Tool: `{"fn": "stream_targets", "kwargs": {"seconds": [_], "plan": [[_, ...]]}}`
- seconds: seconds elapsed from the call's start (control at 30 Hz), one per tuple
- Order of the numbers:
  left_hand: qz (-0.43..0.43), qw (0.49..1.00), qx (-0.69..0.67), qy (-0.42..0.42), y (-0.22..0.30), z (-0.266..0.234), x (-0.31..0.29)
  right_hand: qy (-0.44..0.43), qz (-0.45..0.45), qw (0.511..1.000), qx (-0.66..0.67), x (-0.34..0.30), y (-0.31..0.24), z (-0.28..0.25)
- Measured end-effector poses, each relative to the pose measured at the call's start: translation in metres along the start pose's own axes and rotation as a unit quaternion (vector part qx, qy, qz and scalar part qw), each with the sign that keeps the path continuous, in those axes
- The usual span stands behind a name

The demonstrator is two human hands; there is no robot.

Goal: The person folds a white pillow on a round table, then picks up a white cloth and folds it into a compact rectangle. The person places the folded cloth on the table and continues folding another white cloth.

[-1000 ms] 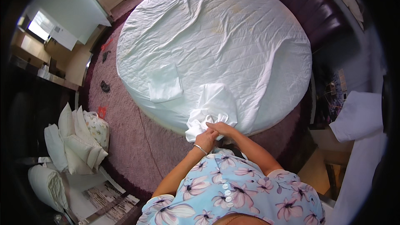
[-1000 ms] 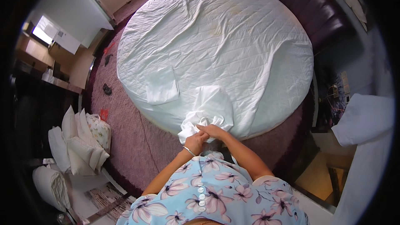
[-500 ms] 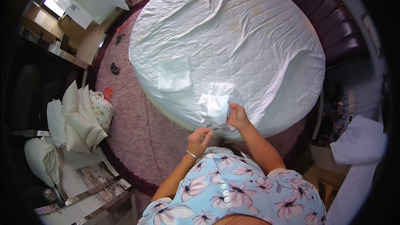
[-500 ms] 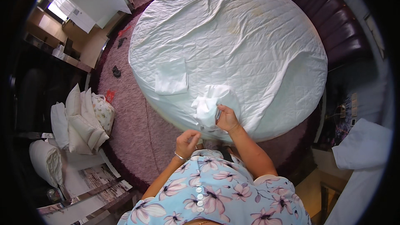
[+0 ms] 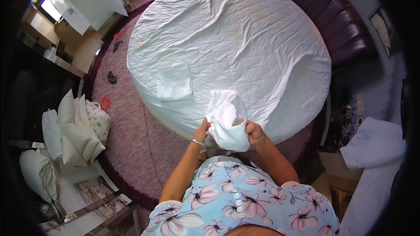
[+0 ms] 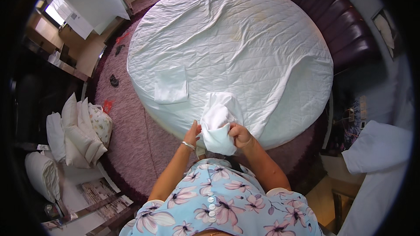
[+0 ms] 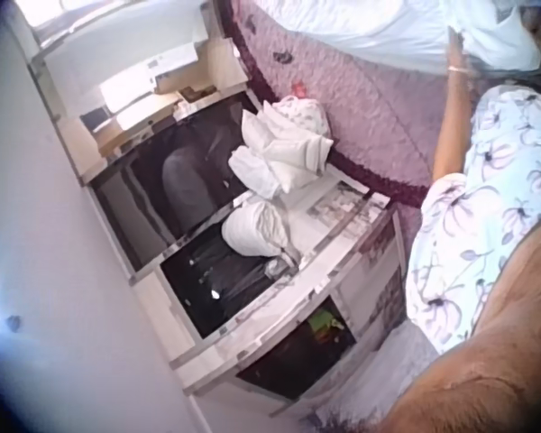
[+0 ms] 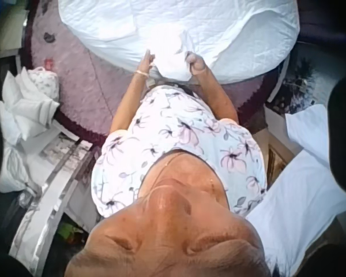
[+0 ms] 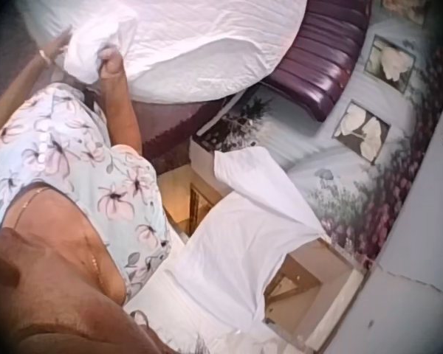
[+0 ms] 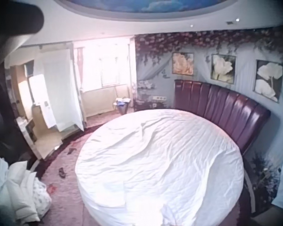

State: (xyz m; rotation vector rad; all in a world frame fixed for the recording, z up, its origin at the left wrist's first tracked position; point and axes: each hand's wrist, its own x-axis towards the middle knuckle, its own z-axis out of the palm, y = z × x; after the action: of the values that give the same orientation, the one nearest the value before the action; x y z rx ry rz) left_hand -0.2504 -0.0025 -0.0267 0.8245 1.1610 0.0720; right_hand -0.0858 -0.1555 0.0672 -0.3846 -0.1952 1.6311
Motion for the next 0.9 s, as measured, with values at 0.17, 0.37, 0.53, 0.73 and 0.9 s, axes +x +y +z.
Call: {"fn": "stream_targets", "kwargs": {"seconds": [0.17, 0.37, 0.53, 0.73, 0.9], "plan": [[0.061, 0.983, -0.063, -0.163, -0.024, -0.003, 0.022, -0.053, 0.053, 0.994, -0.074, -0.016, 0.003, 0.003], [0.116, 0.927, -0.288, -0.21, 0.025, -0.005, -0.024, -0.005, 0.152, 0.921, -0.36, -0.034, 0.011, -0.005], [0.18, 0.909, -0.277, -0.254, 0.055, -0.011, -0.054, 0.065, 0.244, 0.539, -0.804, -0.031, 0.039, -0.006], [0.2, 0.918, -0.123, -0.321, 0.061, 0.0, -0.093, 0.221, -0.12, 0.778, -0.576, 0.002, 0.002, -0.002], [0.216, 0.918, -0.039, -0.329, 0.066, 0.004, -0.104, 0.024, -0.246, 0.494, -0.833, 0.029, -0.031, 0.049]]}}
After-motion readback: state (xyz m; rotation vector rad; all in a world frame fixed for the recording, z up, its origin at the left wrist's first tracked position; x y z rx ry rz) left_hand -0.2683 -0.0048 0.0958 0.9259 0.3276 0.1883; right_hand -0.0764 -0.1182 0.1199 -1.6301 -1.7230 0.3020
